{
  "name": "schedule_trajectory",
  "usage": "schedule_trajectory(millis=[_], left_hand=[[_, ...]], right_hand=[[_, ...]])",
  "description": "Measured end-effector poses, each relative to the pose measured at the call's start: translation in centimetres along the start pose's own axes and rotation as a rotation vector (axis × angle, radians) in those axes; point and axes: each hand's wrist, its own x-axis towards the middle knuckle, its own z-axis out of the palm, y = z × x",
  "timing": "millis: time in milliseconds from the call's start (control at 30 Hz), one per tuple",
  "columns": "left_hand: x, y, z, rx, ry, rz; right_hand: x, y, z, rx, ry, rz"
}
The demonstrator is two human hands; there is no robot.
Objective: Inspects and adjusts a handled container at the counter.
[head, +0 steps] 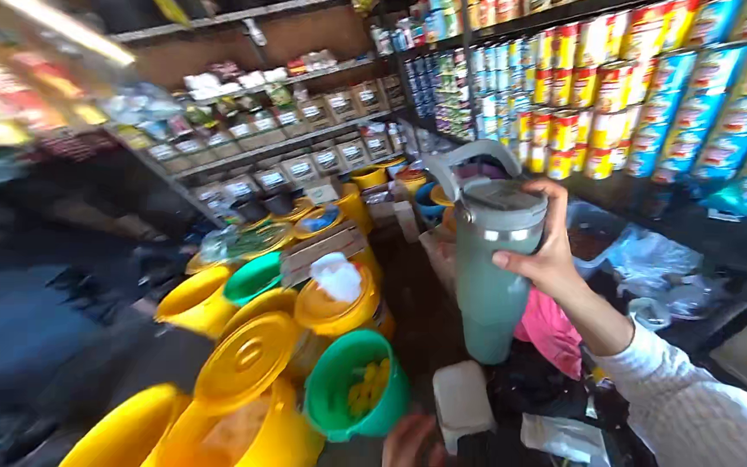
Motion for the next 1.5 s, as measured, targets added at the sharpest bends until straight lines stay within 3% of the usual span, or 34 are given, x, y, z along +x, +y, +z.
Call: schedule_trajectory(millis=[133, 233, 333, 467, 533, 600, 667, 767, 833, 900, 1000, 1100, 1167, 1200, 1333, 1433, 1500], left_hand=[[0.3, 0.5, -6.6, -0.059, 0.268, 0.139], [-1.1, 1.3, -11.1, -0.222, 0.239, 0.209], [-6.1, 1.6, -14.3, -0.392, 0.178, 0.203], [-13.4, 2.8, -16.9, -0.237, 0.424, 0.137], [-15.6, 3.8, -17.9, -0.038, 0.595, 0.125], [-18.2, 3.3, -18.8, 0.139, 0.695, 0.126], [-20.3, 2.7, -19.7, 0.318, 0.777, 0.091], [-21.3, 4.4, -21.0, 0.638, 0.863, -0.125], [-22.4, 3.6, -21.1, 0.807, 0.934, -0.206], [-22.9, 4.1, -21.1, 0.882, 0.984, -0.251], [-23.0, 5.1, -21.4, 0.951, 1.039, -0.355], [-23.3, 4.7, -21.3, 0.930, 1.132, -0.465], [-23.1, 4.2, -21.7, 0.863, 1.229, -0.515], [-22.9, 4.1, -21.9, 0.800, 1.284, -0.522], [-20.4, 5.0, -22.1, 0.502, 1.403, -0.475], [-18.0, 6.0, -21.7, 0.650, 1.222, -0.582], [-16.6, 7.0, -21.6, 0.753, 1.153, -0.689]], right_hand=[[-6.8, -3.8, 10.4, 0.302, -0.291, -0.029], [-11.8, -6.9, 17.0, 0.570, -0.538, -0.045], [-16.8, -9.9, 22.1, 0.801, -0.704, -0.004], [-21.2, -12.9, 27.1, 1.069, -0.871, 0.039], [-21.5, -14.0, 28.6, 1.178, -1.031, 0.062], [-20.8, -15.0, 29.3, 1.133, -1.209, 0.021], [-19.9, -16.5, 29.7, 1.017, -1.241, -0.077], [-20.9, -20.7, 29.9, 0.678, -1.124, -0.379], [-23.3, -22.7, 31.1, 0.592, -0.967, -0.500], [-25.1, -22.3, 33.3, 0.718, -0.784, -0.378], [-26.2, -20.4, 36.6, 0.961, -0.606, 0.065], [-28.0, -19.0, 39.1, 1.075, -0.638, 0.695], [-29.8, -18.1, 40.4, 1.013, -0.814, 0.988], [-31.2, -17.5, 40.7, 1.014, -0.926, 1.018], [-35.1, -16.2, 39.3, 0.967, -1.420, 0.656], [-31.9, -15.8, 40.6, 0.842, -1.434, 0.683], [-30.7, -15.2, 42.3, 0.935, -1.377, 0.607]])
